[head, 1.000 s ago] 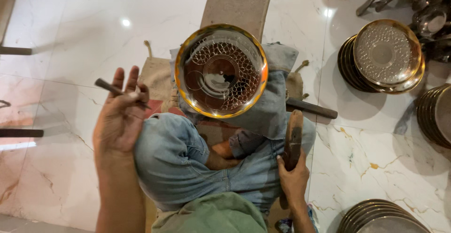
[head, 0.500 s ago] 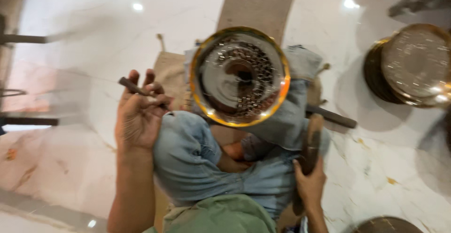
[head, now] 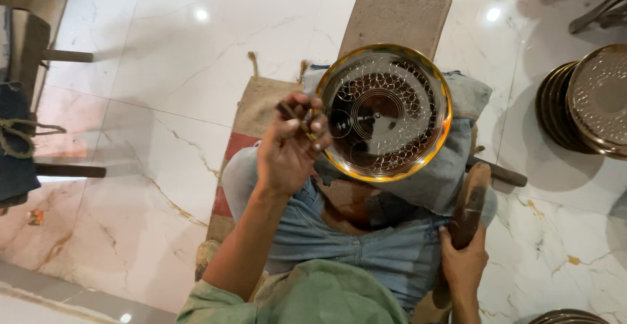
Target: The person sits cross-legged on the floor with a decorative metal plate resting on their lap. They hold a small punch against the plate's patterned surface with one hand and strike it with a wooden mallet held in the other hand, working the design across the plate.
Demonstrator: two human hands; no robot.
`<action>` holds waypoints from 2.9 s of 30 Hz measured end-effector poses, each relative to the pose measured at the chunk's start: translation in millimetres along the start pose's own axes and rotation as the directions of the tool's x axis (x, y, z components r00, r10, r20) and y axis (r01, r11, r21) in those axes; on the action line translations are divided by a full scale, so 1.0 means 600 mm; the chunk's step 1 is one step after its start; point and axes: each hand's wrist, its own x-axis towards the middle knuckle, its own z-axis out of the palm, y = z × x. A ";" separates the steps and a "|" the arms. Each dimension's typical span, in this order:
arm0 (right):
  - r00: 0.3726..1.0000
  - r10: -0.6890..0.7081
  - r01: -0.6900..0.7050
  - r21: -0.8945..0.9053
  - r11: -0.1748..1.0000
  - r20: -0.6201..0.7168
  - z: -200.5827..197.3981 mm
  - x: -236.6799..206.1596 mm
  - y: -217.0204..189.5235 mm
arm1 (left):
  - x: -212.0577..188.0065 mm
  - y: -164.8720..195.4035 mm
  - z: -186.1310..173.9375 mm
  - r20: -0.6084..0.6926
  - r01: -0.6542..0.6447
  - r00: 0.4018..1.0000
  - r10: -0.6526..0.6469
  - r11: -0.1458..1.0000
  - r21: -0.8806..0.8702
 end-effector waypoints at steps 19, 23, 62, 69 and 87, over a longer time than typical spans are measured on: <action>0.985 0.166 -0.170 0.112 0.979 0.038 -0.015 -0.012 -0.025 | 0.005 -0.034 -0.082 -0.082 0.073 0.947 0.309 0.039 0.997; 0.998 -0.015 0.027 0.194 0.981 -0.065 -0.043 -0.026 -0.044 | 0.001 -0.003 -0.043 0.146 -0.104 0.934 0.327 -0.141 0.985; 0.778 -0.282 0.628 -0.699 0.341 0.562 -0.157 0.111 -0.366 | 0.078 -0.115 -0.044 0.384 -0.384 0.888 -0.252 0.054 0.922; 0.516 -0.514 0.799 -0.602 -0.001 0.685 -0.151 0.087 -0.515 | 0.000 -0.153 -0.035 -0.011 -0.004 0.974 0.226 0.068 0.998; 0.733 -0.526 0.677 -0.544 0.496 0.431 -0.154 0.105 -0.363 | 0.071 -0.135 -0.024 0.317 -0.325 0.941 -0.114 -0.063 0.943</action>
